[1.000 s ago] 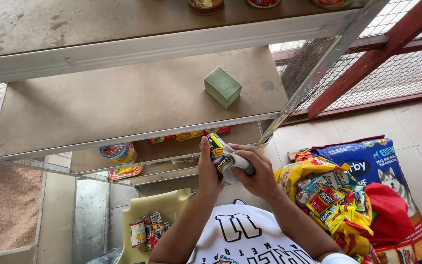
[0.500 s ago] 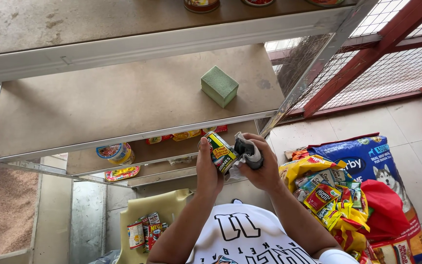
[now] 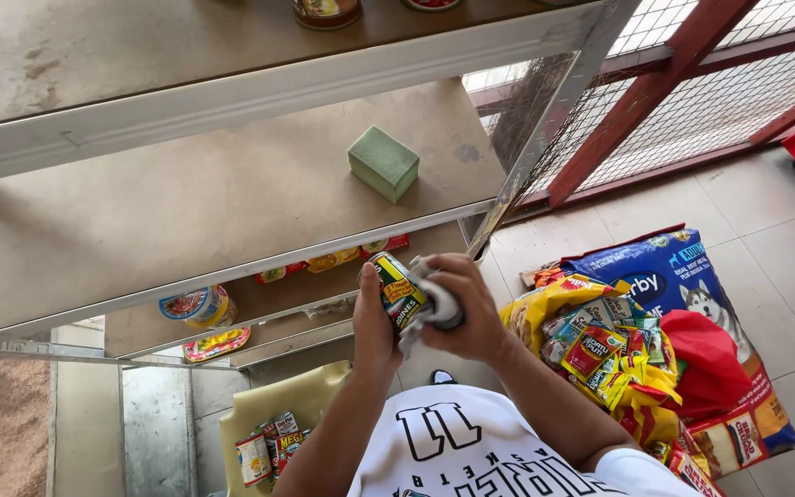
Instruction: Wiping canned goods with a cloth and placing them on a shelf.
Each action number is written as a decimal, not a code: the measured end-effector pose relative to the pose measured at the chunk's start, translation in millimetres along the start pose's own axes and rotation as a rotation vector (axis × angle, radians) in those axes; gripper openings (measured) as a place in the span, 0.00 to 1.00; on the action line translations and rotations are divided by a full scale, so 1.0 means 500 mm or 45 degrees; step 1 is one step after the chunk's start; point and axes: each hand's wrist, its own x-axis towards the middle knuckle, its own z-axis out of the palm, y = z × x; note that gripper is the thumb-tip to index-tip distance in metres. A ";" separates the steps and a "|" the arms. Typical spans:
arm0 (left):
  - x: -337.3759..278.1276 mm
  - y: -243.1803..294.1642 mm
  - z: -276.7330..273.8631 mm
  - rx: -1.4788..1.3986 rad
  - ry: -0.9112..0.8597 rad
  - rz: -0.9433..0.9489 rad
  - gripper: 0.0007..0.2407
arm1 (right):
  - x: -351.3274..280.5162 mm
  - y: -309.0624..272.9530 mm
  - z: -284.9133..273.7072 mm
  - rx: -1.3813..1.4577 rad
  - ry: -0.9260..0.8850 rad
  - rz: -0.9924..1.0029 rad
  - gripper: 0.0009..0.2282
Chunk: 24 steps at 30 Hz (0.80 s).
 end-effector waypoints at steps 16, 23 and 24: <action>0.000 -0.004 -0.016 -0.078 0.060 -0.184 0.19 | -0.007 -0.031 0.006 -0.036 -0.070 0.092 0.19; -0.007 0.007 0.009 -0.181 0.071 -0.248 0.21 | -0.035 -0.009 -0.005 0.089 0.031 0.269 0.14; -0.013 0.008 0.017 -0.199 0.077 -0.286 0.21 | -0.037 -0.012 -0.002 0.058 0.103 0.252 0.14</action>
